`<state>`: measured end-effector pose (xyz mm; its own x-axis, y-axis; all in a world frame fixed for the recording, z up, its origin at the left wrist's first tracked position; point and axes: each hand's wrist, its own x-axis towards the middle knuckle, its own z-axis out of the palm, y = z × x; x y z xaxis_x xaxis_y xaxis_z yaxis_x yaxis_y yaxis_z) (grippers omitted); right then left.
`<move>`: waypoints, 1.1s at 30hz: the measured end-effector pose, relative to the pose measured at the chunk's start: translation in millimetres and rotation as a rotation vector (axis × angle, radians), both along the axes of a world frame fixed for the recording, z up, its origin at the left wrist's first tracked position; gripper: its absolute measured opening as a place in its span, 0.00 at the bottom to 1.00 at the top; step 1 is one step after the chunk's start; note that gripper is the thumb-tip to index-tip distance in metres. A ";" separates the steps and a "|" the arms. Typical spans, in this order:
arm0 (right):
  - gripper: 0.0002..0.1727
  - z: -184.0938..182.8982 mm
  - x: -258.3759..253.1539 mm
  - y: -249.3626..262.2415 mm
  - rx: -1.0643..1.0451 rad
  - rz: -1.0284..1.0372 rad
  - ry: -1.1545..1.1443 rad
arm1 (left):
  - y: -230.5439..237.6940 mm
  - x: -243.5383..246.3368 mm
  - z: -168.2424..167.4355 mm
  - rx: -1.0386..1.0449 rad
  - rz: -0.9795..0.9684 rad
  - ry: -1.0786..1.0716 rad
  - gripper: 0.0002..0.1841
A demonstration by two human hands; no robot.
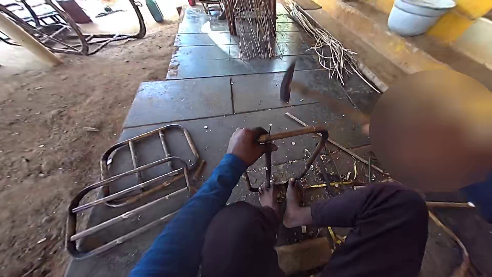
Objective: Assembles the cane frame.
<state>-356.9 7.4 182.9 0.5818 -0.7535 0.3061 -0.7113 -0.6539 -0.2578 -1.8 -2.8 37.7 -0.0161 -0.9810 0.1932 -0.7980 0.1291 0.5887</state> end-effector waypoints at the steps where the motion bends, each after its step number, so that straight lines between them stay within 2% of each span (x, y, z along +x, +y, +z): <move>1: 0.16 15.3 -12.3 -4.0 0.020 0.021 -0.148 | 0.2 1.0 -1.3 -0.003 -0.008 0.012 0.21; 2: 0.12 19.8 -28.0 -7.7 0.078 0.054 -0.341 | 3.0 1.3 -4.3 0.001 -0.012 0.018 0.21; 4: 0.11 5.5 -44.0 -12.6 0.130 0.178 -0.612 | 2.5 1.6 -5.9 0.004 -0.011 0.006 0.21; 5: 0.13 -6.3 -21.1 -0.1 0.030 0.076 -0.670 | 2.5 1.0 -5.5 -0.002 -0.009 0.003 0.21; 6: 0.15 -20.8 0.6 11.4 -0.033 0.009 -0.572 | 2.5 0.7 -4.4 -0.005 -0.002 0.000 0.21; 8: 0.21 -44.3 17.1 16.9 -0.006 0.008 -0.147 | 3.5 1.1 -2.7 -0.008 0.013 0.008 0.22; 10: 0.23 -21.9 9.2 11.9 0.105 0.032 0.038 | 4.1 -1.5 0.0 0.006 0.013 0.017 0.22; 11: 0.21 -0.9 1.7 2.9 0.099 0.057 -0.018 | -0.7 -0.8 3.9 0.011 0.029 0.021 0.22; 13: 0.14 13.9 -20.4 -5.5 0.176 0.112 -0.364 | 5.2 -1.5 -0.1 0.064 0.034 0.014 0.23; 15: 0.12 -4.0 -19.2 -7.0 0.114 0.111 -0.659 | 3.4 -1.7 -2.0 0.060 0.036 0.005 0.23; 16: 0.12 -17.4 -4.3 2.1 0.028 0.110 -0.657 | 3.3 -1.8 -2.7 0.048 0.034 0.003 0.23; 18: 0.17 -45.5 15.4 14.2 -0.026 0.087 -0.291 | 0.9 0.4 0.4 0.023 0.030 0.009 0.23; 19: 0.21 -53.4 16.0 16.1 0.027 0.068 -0.097 | 2.1 0.8 -0.7 0.024 0.028 0.011 0.24; 20: 0.23 -50.7 13.2 17.0 0.099 0.042 0.030 | 3.4 0.1 -1.9 0.032 0.023 0.009 0.23; 21: 0.23 -41.6 10.2 9.5 0.114 0.030 0.063 | -3.0 1.4 0.5 0.017 0.026 0.009 0.23; 23: 0.22 -35.3 5.8 11.0 0.153 0.041 -0.087 | -7.6 5.0 -2.4 0.029 0.020 0.018 0.23; 25: 0.20 -37.8 10.9 16.4 0.231 0.032 -0.332 | -26.7 12.5 -3.1 0.035 0.011 0.023 0.23; 28: 0.22 -57.9 19.6 26.1 0.422 -0.058 -0.574 | -66.5 29.6 -5.0 0.087 0.011 0.030 0.24; 33: 0.22 -105.5 10.4 34.7 0.724 -0.261 -0.634 | -130.6 57.0 -16.2 0.220 0.016 0.062 0.24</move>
<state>-346.5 42.1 77.4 0.2591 -0.9624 -0.0814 -0.4033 -0.0313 -0.9145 55.2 -133.4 21.5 0.0054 -0.9997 -0.0255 -0.7604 -0.0207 0.6492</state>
